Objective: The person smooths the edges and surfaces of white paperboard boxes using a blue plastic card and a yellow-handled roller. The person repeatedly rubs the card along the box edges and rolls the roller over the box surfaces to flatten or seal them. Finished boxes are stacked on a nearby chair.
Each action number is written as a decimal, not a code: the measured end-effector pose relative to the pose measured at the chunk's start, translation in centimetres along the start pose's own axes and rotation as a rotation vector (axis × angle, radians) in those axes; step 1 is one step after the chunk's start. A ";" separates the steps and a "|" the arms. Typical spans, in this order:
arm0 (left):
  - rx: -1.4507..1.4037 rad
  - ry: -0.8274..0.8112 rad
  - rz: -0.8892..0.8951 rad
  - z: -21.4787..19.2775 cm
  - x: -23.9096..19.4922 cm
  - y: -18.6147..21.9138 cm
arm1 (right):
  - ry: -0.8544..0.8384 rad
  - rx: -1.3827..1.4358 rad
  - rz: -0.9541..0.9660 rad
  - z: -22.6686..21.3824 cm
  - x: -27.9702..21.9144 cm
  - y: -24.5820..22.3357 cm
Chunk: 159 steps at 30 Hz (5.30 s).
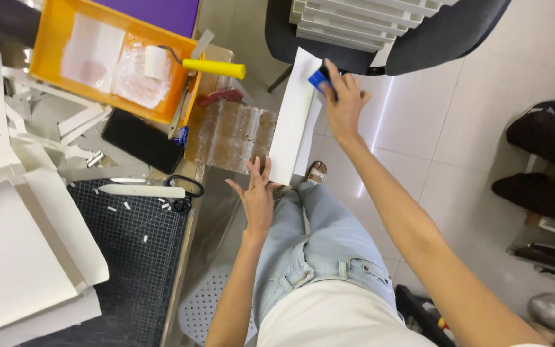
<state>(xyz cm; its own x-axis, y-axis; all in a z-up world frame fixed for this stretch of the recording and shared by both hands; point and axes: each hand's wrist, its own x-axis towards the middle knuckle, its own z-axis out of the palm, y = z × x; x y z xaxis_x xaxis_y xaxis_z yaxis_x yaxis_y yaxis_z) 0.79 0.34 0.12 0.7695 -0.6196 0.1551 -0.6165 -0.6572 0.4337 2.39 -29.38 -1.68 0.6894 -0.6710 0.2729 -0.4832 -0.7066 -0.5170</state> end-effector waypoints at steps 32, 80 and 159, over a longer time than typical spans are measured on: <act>-0.244 -1.008 0.406 1.7 25.0 0.0 | -0.273 -0.052 0.285 -6.4 -21.9 -12.2; -0.391 -1.464 0.280 5.6 28.4 -2.9 | 0.196 -0.275 -0.363 -0.9 -6.3 -7.6; 0.092 -0.001 0.185 -1.6 3.8 2.0 | -0.467 0.566 0.348 0.1 -14.6 -8.4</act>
<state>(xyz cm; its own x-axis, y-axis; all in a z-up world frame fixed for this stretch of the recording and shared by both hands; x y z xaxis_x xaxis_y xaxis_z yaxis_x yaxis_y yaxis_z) 2.74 -2.62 3.00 0.6413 -0.7338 0.2242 -0.7602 -0.5681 0.3153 -3.61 -13.61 -1.41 0.7647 -0.5797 -0.2815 -0.4512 -0.1698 -0.8761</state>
